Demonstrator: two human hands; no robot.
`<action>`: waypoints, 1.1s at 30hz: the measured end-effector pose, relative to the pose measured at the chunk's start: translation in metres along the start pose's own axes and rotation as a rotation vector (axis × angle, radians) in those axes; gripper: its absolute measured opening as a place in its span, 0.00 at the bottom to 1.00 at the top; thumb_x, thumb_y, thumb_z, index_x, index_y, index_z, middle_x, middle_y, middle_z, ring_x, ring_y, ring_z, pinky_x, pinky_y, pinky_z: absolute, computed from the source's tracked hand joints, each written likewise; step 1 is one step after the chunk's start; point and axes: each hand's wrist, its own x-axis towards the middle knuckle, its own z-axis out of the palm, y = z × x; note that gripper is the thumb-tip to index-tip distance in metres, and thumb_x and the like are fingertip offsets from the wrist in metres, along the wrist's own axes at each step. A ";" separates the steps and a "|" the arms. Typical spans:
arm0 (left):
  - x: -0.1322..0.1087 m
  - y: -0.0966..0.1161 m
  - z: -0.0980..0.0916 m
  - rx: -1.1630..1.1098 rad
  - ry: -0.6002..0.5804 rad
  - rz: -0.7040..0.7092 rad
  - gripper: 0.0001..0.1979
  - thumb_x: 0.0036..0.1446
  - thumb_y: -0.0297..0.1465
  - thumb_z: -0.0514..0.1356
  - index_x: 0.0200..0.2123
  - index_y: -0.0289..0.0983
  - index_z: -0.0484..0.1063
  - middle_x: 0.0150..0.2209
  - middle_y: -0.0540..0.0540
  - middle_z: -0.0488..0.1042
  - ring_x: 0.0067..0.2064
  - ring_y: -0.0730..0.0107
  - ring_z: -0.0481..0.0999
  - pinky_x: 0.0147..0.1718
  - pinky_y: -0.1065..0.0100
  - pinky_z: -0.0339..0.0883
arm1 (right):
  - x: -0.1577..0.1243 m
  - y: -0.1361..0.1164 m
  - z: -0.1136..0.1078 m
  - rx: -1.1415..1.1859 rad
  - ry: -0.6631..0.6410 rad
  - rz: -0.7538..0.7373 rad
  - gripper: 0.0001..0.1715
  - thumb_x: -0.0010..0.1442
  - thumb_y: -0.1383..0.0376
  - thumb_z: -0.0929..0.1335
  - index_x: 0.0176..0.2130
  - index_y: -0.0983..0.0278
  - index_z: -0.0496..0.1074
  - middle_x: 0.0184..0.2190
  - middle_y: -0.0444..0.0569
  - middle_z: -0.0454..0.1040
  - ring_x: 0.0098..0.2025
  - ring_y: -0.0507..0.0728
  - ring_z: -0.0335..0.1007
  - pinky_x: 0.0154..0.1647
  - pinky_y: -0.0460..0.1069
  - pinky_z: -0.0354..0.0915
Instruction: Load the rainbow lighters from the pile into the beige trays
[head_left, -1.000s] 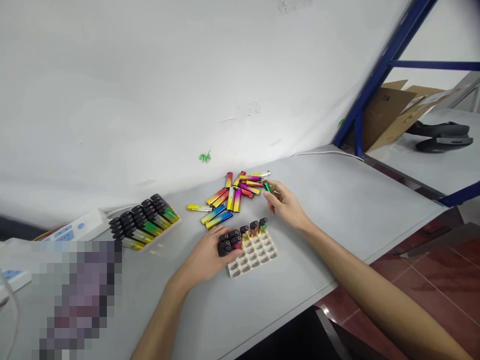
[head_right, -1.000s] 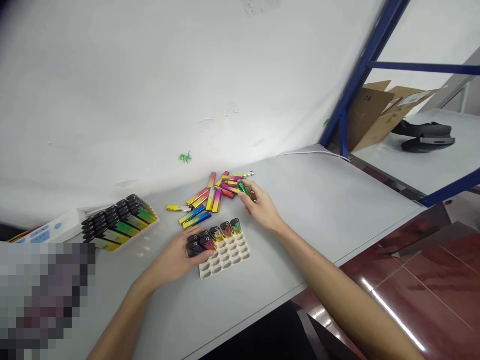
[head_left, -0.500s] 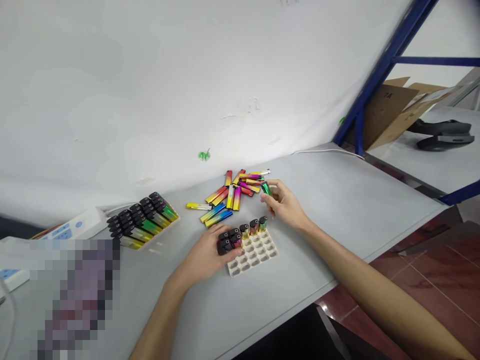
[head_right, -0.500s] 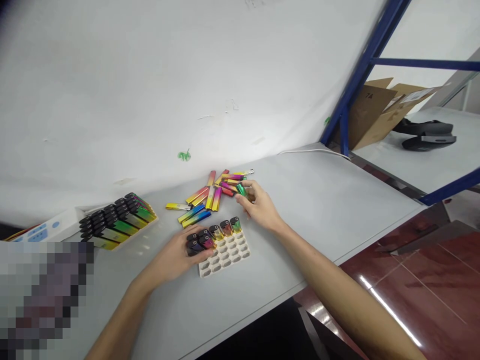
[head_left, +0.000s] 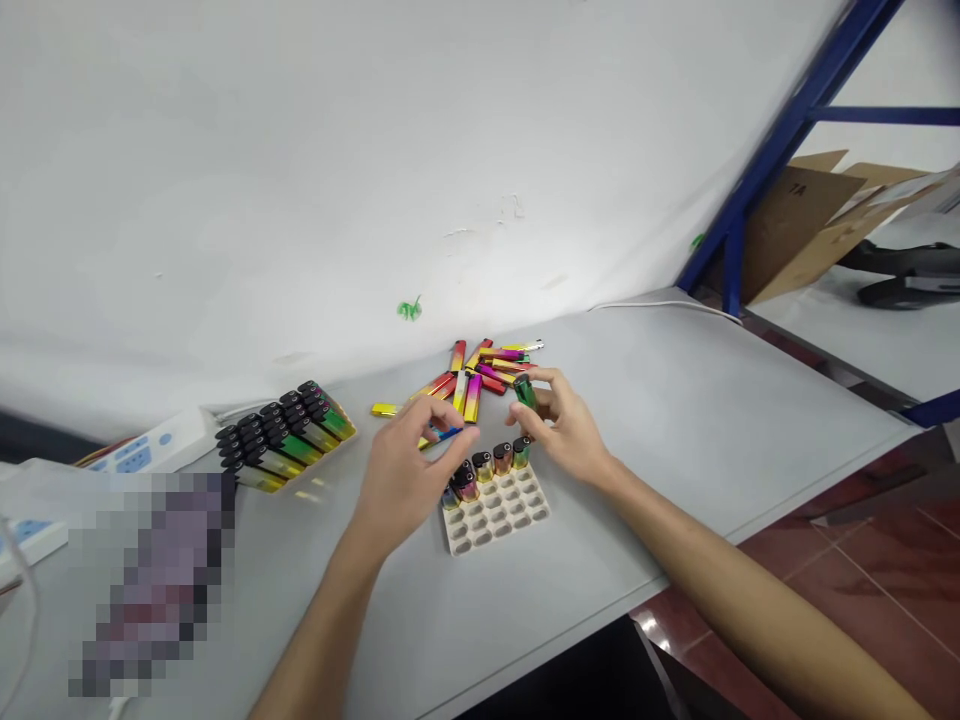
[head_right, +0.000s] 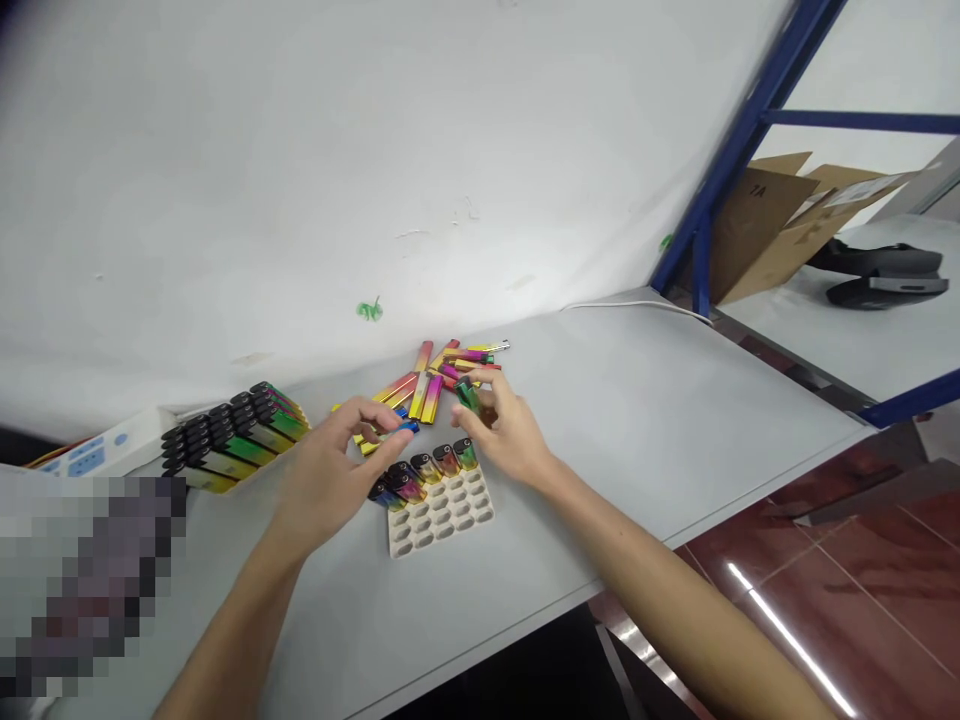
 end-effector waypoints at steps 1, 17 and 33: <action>0.003 0.010 0.003 0.009 0.013 0.058 0.07 0.58 0.37 0.61 0.32 0.41 0.67 0.35 0.52 0.74 0.36 0.69 0.71 0.36 0.67 0.64 | -0.002 -0.001 0.000 -0.062 0.015 -0.048 0.19 0.64 0.56 0.65 0.51 0.58 0.57 0.28 0.42 0.74 0.26 0.53 0.69 0.30 0.49 0.64; 0.017 0.039 0.039 -0.507 -0.065 -0.059 0.09 0.55 0.27 0.61 0.30 0.40 0.61 0.31 0.54 0.65 0.33 0.76 0.67 0.33 0.73 0.64 | -0.006 -0.001 0.002 -0.227 0.039 -0.261 0.17 0.63 0.61 0.63 0.50 0.58 0.55 0.35 0.48 0.74 0.32 0.57 0.73 0.33 0.51 0.65; 0.020 0.044 0.043 -0.621 -0.060 -0.124 0.08 0.52 0.28 0.63 0.32 0.39 0.64 0.32 0.51 0.67 0.33 0.75 0.69 0.31 0.73 0.67 | -0.008 0.007 0.002 -0.258 0.060 -0.268 0.19 0.65 0.61 0.63 0.53 0.56 0.52 0.34 0.47 0.73 0.30 0.56 0.71 0.32 0.51 0.66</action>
